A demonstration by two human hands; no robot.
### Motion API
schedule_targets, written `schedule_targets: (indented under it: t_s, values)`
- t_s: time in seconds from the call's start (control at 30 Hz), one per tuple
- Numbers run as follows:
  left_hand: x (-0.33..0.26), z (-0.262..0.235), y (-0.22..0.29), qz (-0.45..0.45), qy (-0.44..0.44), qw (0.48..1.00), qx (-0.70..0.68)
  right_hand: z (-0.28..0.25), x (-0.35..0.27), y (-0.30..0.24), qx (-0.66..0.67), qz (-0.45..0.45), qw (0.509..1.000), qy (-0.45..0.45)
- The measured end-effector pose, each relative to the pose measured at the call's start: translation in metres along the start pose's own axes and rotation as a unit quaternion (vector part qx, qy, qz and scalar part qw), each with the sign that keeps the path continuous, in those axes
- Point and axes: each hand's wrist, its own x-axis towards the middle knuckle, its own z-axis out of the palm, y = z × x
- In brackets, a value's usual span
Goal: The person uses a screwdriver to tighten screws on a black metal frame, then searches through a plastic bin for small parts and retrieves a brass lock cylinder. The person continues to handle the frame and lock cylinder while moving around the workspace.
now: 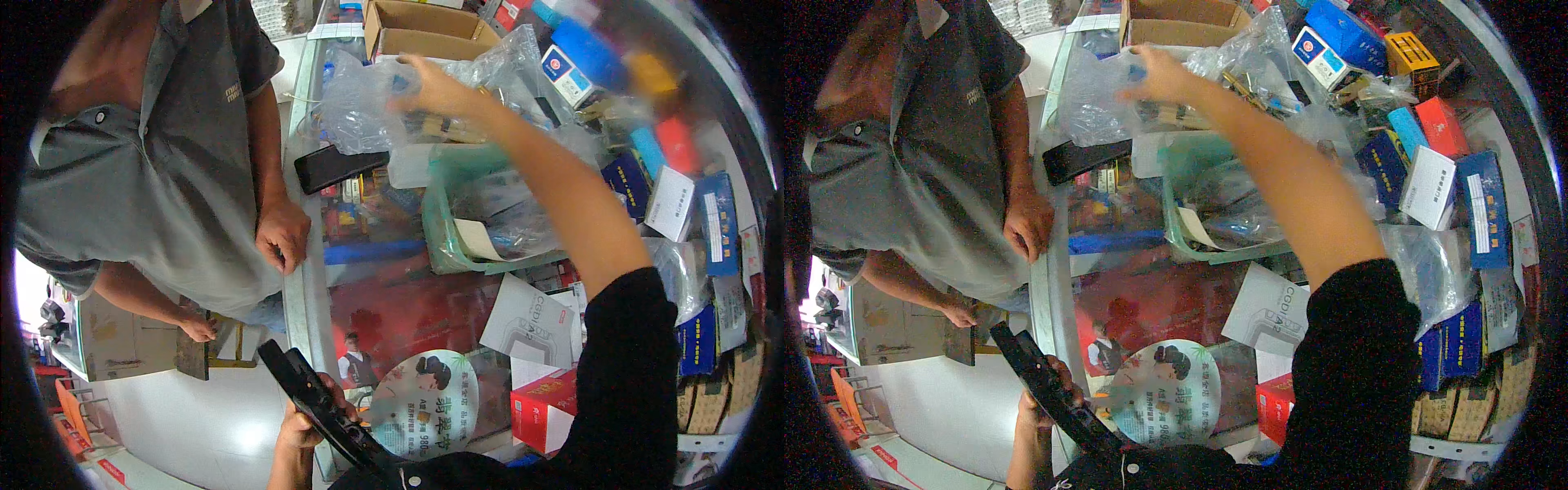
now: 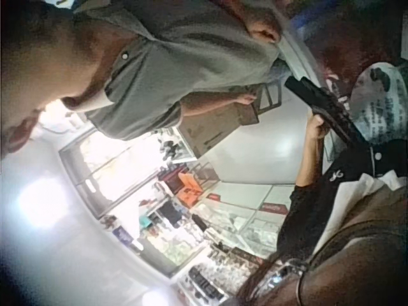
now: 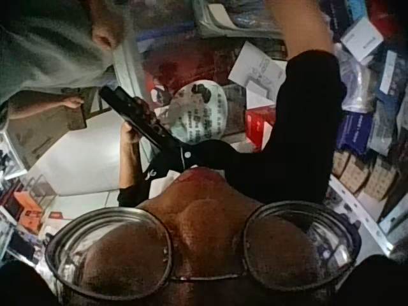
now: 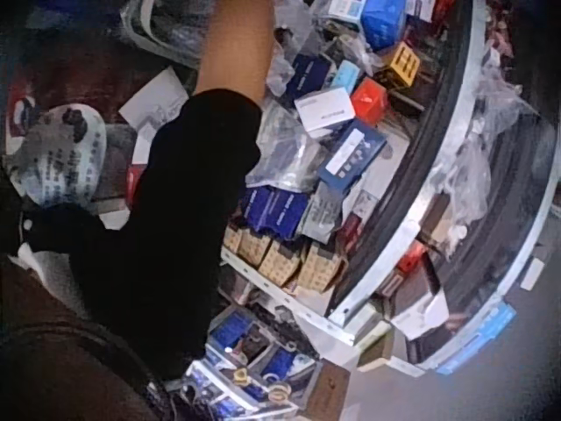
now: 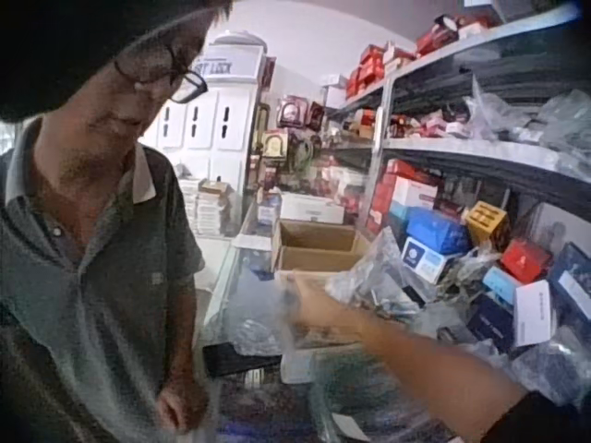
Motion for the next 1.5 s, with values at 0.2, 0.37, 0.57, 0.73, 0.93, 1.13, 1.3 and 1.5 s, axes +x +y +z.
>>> schedule_targets:
  t_s: [0.2,0.37,0.57,0.73,0.93,1.13,1.3,1.5]
  values:
    - [0.009,0.012,-0.012,-0.021,-0.024,0.999,0.027,0.053,-0.019,-0.001,-0.237,0.006,0.971,-0.029]
    - [0.003,0.016,-0.013,-0.004,0.018,0.999,0.030,0.002,0.001,0.022,0.217,0.148,0.942,0.207]
    - [0.000,0.012,-0.005,-0.003,0.016,0.999,0.028,-0.069,-0.022,0.079,0.527,0.172,0.740,0.381]
    - [0.003,0.012,-0.007,-0.009,0.000,0.999,0.052,-0.073,-0.035,0.072,0.607,0.180,0.705,0.319]
    - [0.009,0.009,-0.013,-0.023,0.010,0.999,0.034,-0.055,-0.014,0.055,0.319,0.103,0.914,0.227]
    - [0.006,0.007,-0.011,-0.022,0.014,0.998,0.052,-0.062,0.028,0.087,0.228,0.111,0.935,0.248]
    - [0.004,0.003,-0.005,-0.020,0.036,0.997,0.067,-0.084,0.044,0.105,0.271,0.013,0.851,0.450]
    - [0.011,-0.003,-0.008,-0.017,0.008,0.999,0.049,-0.039,0.060,0.110,0.074,0.149,0.961,0.221]
